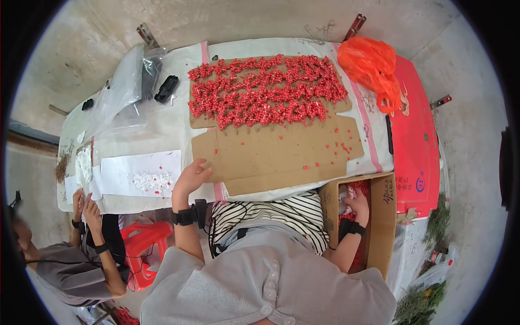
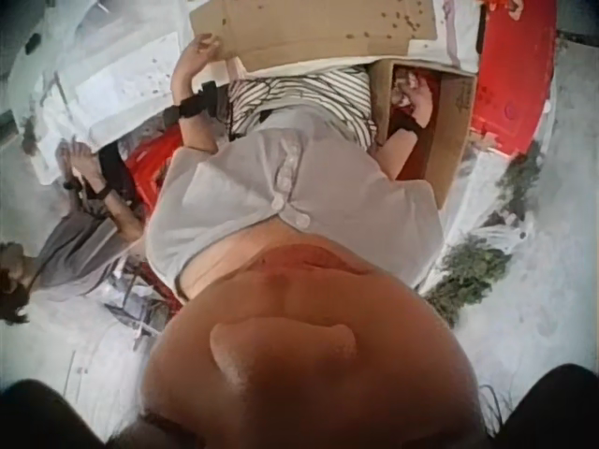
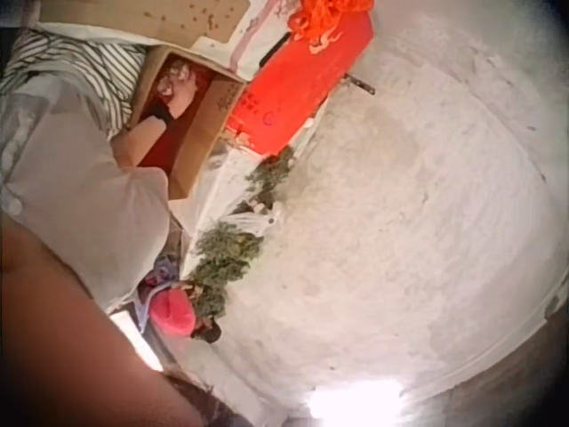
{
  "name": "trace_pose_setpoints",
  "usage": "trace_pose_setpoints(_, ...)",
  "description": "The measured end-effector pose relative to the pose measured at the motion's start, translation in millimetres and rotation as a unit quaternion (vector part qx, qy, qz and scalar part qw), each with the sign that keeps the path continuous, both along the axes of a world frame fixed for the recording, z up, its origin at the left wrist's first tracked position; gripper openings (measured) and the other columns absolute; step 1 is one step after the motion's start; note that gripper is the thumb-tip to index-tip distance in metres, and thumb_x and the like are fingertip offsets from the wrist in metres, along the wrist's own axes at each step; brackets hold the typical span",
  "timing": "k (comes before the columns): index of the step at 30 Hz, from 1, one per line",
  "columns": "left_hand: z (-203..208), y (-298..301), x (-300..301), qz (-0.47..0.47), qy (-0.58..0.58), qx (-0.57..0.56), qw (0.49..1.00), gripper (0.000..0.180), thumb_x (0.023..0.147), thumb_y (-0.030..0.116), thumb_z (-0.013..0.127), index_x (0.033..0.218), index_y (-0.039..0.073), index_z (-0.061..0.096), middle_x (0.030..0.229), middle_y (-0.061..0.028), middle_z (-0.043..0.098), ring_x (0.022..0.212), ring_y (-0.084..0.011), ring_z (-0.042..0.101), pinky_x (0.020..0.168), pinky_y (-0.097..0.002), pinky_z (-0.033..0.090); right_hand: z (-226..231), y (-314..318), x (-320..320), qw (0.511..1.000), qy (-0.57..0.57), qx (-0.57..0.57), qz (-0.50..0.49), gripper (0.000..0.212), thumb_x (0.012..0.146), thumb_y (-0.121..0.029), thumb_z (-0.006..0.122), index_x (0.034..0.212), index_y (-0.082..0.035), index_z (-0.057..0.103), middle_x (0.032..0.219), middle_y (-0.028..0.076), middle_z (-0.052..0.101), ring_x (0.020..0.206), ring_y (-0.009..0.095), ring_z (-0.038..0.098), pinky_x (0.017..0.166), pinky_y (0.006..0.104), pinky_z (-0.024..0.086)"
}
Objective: The person picks up bunches of red decorative berries from a cardboard sheet and places them into a cardboard box containing many similar items.
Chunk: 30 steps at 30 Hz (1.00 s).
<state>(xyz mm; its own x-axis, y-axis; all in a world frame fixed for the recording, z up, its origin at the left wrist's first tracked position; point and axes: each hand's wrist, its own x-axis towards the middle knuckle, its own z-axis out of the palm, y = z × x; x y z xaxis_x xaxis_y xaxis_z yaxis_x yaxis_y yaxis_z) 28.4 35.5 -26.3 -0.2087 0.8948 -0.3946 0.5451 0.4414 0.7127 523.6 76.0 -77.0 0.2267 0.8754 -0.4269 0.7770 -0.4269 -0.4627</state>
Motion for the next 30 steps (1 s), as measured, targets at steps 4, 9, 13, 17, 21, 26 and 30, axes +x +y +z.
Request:
trace_pose_setpoints(4, 6.4, 11.3, -1.6, -0.008, -0.027, -0.039, 0.999, 0.05, 0.068, 0.027, 0.054, 0.106, -0.001, 0.04, 0.069, -0.0133, 0.054, 0.064, -0.019, 0.054, 0.057, -0.0273, 0.041, -17.5, 1.1, 2.4, 0.999, -0.006, -0.007, 0.03, 0.061, 0.049, -0.023, 0.061, 0.103, 0.0, 0.043, 0.09, 0.021, 0.052, 0.085, 0.028, 0.051, 0.072, 0.0315, 0.039)
trace_pose_setpoints(9, 6.1, 25.5, -8.0, 0.006, -0.005, -0.072, 0.997, 0.055, 0.068, 0.029, 0.053, 0.11, -0.001, 0.036, 0.067, -0.013, 0.054, 0.057, -0.0183, 0.053, 0.051, -0.0272, 0.041, -1.0, 1.1, -14.4, 0.995, 0.094, -0.003, 0.039, 0.055, 0.051, -0.019, 0.059, 0.1, 0.001, 0.045, 0.085, 0.019, 0.053, 0.079, 0.027, 0.053, 0.068, 0.0293, 0.041)
trace_pose_setpoints(13, 7.0, 23.8, -4.6, 0.004, -0.003, -0.07, 0.998, 0.055, 0.068, 0.03, 0.053, 0.11, 0.0, 0.036, 0.068, -0.0137, 0.054, 0.055, -0.0178, 0.052, 0.049, -0.027, 0.041, -4.8, -2.8, -11.6, 0.991, 0.129, -0.031, 0.001, 0.054, 0.052, -0.017, 0.059, 0.101, 0.0, 0.045, 0.083, 0.018, 0.054, 0.075, 0.023, 0.053, 0.067, 0.0288, 0.041)
trace_pose_setpoints(17, 8.4, 17.7, -2.3, 0.036, -0.044, -0.075, 0.995, 0.054, 0.069, 0.031, 0.052, 0.112, 0.001, 0.035, 0.07, -0.0135, 0.053, 0.055, -0.0169, 0.052, 0.048, -0.0253, 0.041, -14.9, 0.3, -2.9, 0.996, 0.086, -0.014, 0.02, 0.055, 0.052, -0.018, 0.058, 0.103, -0.003, 0.044, 0.081, 0.016, 0.054, 0.073, 0.023, 0.053, 0.065, 0.0291, 0.042)
trace_pose_setpoints(21, 7.9, 12.6, -1.1, 0.058, -0.045, -0.074, 0.995, 0.054, 0.07, 0.03, 0.051, 0.112, 0.001, 0.035, 0.072, -0.0137, 0.053, 0.056, -0.0163, 0.051, 0.047, -0.0246, 0.04, -8.2, -0.1, -13.2, 0.992, 0.111, -0.057, 0.001, 0.058, 0.053, -0.02, 0.058, 0.106, -0.004, 0.042, 0.081, 0.015, 0.054, 0.071, 0.021, 0.054, 0.059, 0.0291, 0.044)
trace_pose_setpoints(26, 12.0, 18.8, 1.6, 0.029, -0.037, -0.079, 0.996, 0.054, 0.07, 0.03, 0.051, 0.112, 0.0, 0.034, 0.073, -0.0138, 0.053, 0.058, -0.0165, 0.051, 0.047, -0.025, 0.041, -25.5, -2.6, 0.3, 0.992, 0.118, -0.048, 0.017, 0.06, 0.054, -0.02, 0.058, 0.109, -0.006, 0.039, 0.081, 0.013, 0.054, 0.066, 0.019, 0.054, 0.049, 0.0279, 0.045)
trace_pose_setpoints(30, 8.6, 17.3, -3.6, 0.023, -0.03, -0.081, 0.996, 0.054, 0.07, 0.03, 0.051, 0.112, 0.0, 0.035, 0.072, -0.0135, 0.052, 0.057, -0.0161, 0.05, 0.046, -0.0249, 0.04, 9.3, -4.0, -17.0, 0.985, 0.145, -0.083, -0.04, 0.061, 0.055, -0.019, 0.058, 0.111, -0.008, 0.038, 0.08, 0.011, 0.054, 0.062, 0.018, 0.054, 0.044, 0.0275, 0.044)
